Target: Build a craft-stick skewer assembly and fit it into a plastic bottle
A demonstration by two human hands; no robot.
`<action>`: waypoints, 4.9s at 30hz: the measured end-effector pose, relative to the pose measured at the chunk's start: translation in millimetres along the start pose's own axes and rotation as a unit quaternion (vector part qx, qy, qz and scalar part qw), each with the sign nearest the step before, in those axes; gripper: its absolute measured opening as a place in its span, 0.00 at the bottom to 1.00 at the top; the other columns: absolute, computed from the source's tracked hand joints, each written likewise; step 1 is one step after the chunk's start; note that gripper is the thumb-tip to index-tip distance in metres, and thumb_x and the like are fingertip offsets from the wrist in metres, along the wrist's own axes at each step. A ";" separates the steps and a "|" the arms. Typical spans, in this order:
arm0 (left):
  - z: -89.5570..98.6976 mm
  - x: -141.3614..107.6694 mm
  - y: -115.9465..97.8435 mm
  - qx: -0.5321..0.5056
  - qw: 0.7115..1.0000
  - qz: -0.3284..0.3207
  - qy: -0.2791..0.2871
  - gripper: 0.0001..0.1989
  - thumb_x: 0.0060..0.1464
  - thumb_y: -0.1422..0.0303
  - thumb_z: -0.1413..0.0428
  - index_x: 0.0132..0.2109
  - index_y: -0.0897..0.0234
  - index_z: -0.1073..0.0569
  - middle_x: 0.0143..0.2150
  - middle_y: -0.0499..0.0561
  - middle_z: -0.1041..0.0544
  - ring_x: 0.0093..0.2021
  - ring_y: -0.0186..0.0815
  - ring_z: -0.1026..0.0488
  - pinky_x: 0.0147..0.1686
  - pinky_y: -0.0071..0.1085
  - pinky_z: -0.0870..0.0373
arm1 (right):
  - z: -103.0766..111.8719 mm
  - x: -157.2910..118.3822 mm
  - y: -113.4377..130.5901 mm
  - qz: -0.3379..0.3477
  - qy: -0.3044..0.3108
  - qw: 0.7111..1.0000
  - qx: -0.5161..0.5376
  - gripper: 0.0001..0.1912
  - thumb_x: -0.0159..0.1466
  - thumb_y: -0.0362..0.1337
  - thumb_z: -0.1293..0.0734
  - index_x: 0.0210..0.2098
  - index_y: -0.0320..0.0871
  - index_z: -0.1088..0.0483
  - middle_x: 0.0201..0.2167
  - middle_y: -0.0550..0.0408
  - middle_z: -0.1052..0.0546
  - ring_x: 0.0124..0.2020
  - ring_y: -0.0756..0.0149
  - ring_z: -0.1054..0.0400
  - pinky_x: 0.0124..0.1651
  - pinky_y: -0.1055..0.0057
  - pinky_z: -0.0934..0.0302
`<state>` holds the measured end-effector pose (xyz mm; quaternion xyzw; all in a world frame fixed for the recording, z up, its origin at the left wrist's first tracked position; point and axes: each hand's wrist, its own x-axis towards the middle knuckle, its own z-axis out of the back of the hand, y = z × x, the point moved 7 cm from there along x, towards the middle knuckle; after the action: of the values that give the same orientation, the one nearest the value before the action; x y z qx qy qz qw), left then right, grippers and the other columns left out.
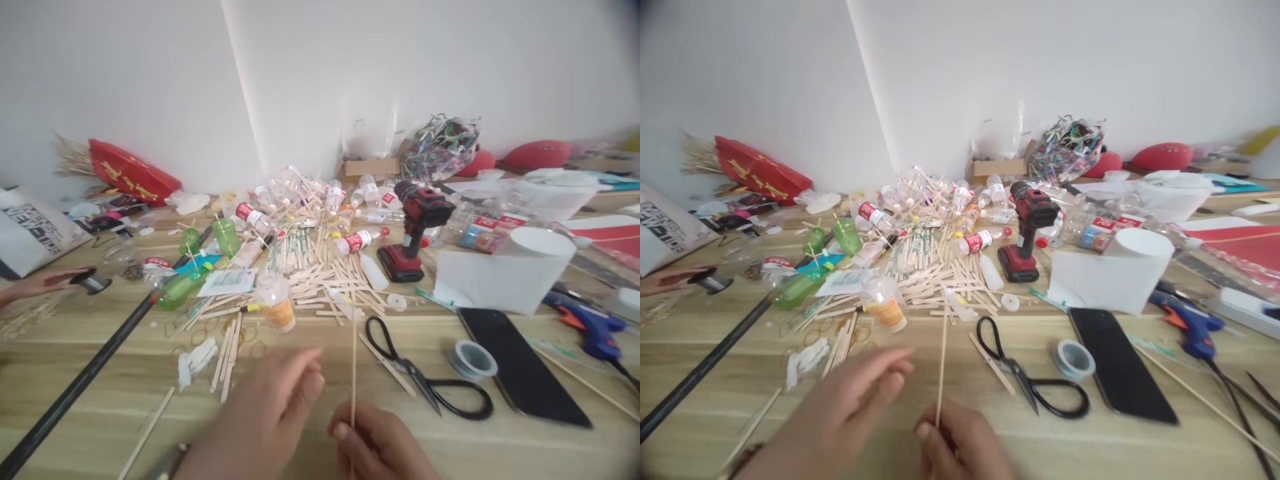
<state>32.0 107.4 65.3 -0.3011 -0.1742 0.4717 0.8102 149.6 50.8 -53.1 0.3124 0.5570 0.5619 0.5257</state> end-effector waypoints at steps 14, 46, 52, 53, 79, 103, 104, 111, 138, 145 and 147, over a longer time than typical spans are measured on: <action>-68.0 0.7 40.8 -0.527 0.832 0.172 -0.038 0.20 0.51 0.54 0.42 0.39 0.68 0.29 0.20 0.40 0.39 0.19 0.23 0.49 0.19 0.21 0.53 | 65.5 -4.9 20.9 -0.005 -0.104 0.935 -0.340 0.11 0.65 0.38 0.39 0.38 0.45 0.26 0.33 0.55 0.20 0.33 0.65 0.26 0.34 0.74 0.39; -65.0 -14.5 19.2 -0.216 0.968 0.128 0.001 0.18 0.64 0.58 0.58 0.40 0.61 0.27 0.22 0.45 0.32 0.24 0.34 0.34 0.27 0.27 0.41 | 68.7 -6.0 52.0 0.149 -0.197 0.942 -0.229 0.12 0.69 0.39 0.46 0.43 0.44 0.33 0.19 0.62 0.33 0.18 0.69 0.37 0.23 0.74 0.43; -72.6 -9.7 12.4 -0.171 0.980 0.105 0.017 0.17 0.65 0.62 0.58 0.30 0.60 0.33 0.23 0.46 0.30 0.24 0.33 0.34 0.26 0.28 0.44 | 59.6 -5.5 34.3 0.111 -0.153 0.965 -0.180 0.15 0.70 0.42 0.45 0.36 0.44 0.30 0.18 0.61 0.30 0.16 0.72 0.38 0.20 0.76 0.42; -73.2 -9.0 12.3 -0.167 0.981 0.103 0.014 0.17 0.65 0.62 0.58 0.31 0.60 0.32 0.24 0.47 0.28 0.25 0.33 0.34 0.27 0.28 0.45 | 57.8 -6.1 34.3 0.114 -0.149 0.965 -0.185 0.15 0.70 0.42 0.45 0.35 0.45 0.31 0.18 0.61 0.30 0.16 0.72 0.38 0.20 0.77 0.42; -82.4 -6.7 20.0 -0.224 0.967 0.114 0.038 0.17 0.65 0.61 0.56 0.46 0.58 0.24 0.36 0.50 0.21 0.36 0.37 0.27 0.36 0.28 0.36 | 41.8 -24.7 58.4 0.355 -0.232 0.784 -0.454 0.12 0.69 0.29 0.43 0.52 0.40 0.37 0.27 0.53 0.21 0.25 0.66 0.26 0.30 0.71 0.35; -77.8 -4.6 18.1 -0.195 0.978 0.070 0.037 0.13 0.64 0.66 0.55 0.34 0.61 0.29 0.30 0.46 0.23 0.31 0.32 0.27 0.31 0.24 0.37 | 29.7 -28.8 36.5 0.352 -0.210 0.789 -0.458 0.32 0.65 0.23 0.44 0.68 0.32 0.55 0.37 0.48 0.19 0.33 0.64 0.25 0.33 0.69 0.32; -77.2 -4.9 17.8 -0.179 0.981 0.065 0.029 0.13 0.64 0.66 0.56 0.34 0.61 0.29 0.29 0.46 0.24 0.30 0.32 0.28 0.30 0.24 0.38 | 29.1 -29.0 37.6 0.352 -0.212 0.787 -0.461 0.33 0.65 0.22 0.45 0.68 0.32 0.56 0.36 0.48 0.19 0.32 0.64 0.25 0.32 0.69 0.33; -73.4 -15.0 6.5 0.039 0.996 -0.040 -0.076 0.15 0.60 0.75 0.58 0.42 0.62 0.27 0.31 0.50 0.21 0.29 0.37 0.25 0.29 0.29 0.38 | 25.1 -29.9 46.4 0.344 -0.228 0.777 -0.476 0.33 0.67 0.24 0.48 0.69 0.31 0.62 0.31 0.49 0.19 0.25 0.63 0.26 0.25 0.69 0.33; -81.5 -7.4 15.9 -0.130 0.990 0.058 0.004 0.16 0.65 0.64 0.57 0.28 0.62 0.36 0.23 0.45 0.32 0.25 0.31 0.36 0.26 0.26 0.46 | 16.9 -31.6 53.3 0.335 -0.234 0.771 -0.488 0.33 0.64 0.22 0.50 0.68 0.28 0.60 0.31 0.47 0.19 0.24 0.63 0.26 0.24 0.69 0.32; -87.0 -5.9 20.8 -0.184 0.979 0.083 0.032 0.15 0.64 0.63 0.57 0.31 0.62 0.34 0.23 0.44 0.34 0.25 0.31 0.37 0.26 0.26 0.45 | 14.4 -31.3 48.5 0.328 -0.217 0.778 -0.491 0.38 0.62 0.20 0.50 0.69 0.29 0.67 0.30 0.48 0.19 0.23 0.63 0.26 0.23 0.70 0.32; -87.8 -6.0 21.7 -0.220 0.970 0.093 0.041 0.16 0.64 0.62 0.57 0.30 0.62 0.34 0.21 0.43 0.37 0.23 0.30 0.40 0.24 0.25 0.46 | 14.0 -31.4 48.1 0.326 -0.212 0.781 -0.489 0.39 0.61 0.20 0.50 0.70 0.30 0.69 0.32 0.47 0.19 0.24 0.62 0.26 0.23 0.69 0.31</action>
<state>64.4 81.8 -15.4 -0.5056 -0.2118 0.4822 0.6834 158.9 33.8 2.8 0.2875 -0.0534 0.8164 0.4980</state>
